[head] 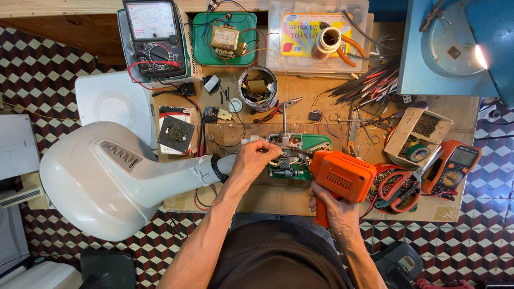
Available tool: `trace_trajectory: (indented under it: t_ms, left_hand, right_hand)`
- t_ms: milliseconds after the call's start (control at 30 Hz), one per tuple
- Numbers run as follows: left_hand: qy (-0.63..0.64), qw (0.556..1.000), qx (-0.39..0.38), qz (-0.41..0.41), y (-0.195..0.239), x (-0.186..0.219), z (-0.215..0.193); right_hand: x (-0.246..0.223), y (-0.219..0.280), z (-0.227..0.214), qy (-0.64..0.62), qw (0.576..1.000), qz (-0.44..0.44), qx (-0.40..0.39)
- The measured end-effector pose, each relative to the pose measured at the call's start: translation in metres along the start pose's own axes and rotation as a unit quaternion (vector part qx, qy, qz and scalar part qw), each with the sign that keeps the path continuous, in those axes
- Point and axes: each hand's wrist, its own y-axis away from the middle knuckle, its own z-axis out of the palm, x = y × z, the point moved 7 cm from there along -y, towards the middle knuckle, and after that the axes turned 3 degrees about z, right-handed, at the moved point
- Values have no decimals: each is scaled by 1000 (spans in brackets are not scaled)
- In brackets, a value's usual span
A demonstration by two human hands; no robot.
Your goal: The person plugs a heat gun into a power strip, then uses it to apply heat to a small motor assembly clamped on a workbench. They repeatedly adjust wires and components on the motor with their hands while heating, then set the heat gun down and continue manipulating the motor parts.
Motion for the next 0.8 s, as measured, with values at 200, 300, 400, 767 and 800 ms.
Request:
trace_trajectory:
  t_ms: [200, 300, 400, 767, 800]
  left_hand:
    - [-7, 1000, 3, 2, -1, 1, 0]
    - [1, 1000, 0, 5, -2, 1, 0]
    - [-6, 1000, 4, 8, -1, 1, -1]
    - [26, 999, -10, 25, -5, -2, 2]
    - [35, 999, -13, 35, -5, -1, 2]
  right_hand:
    - [1, 1, 0, 15, 1000, 13, 1]
    - [0, 1, 0, 16, 1000, 14, 3]
    - [1, 1, -1, 17, 1000, 18, 8]
    - [-3, 3, 2, 11, 1000, 5, 8]
    - [-5, 5, 2, 13, 1000, 0, 11]
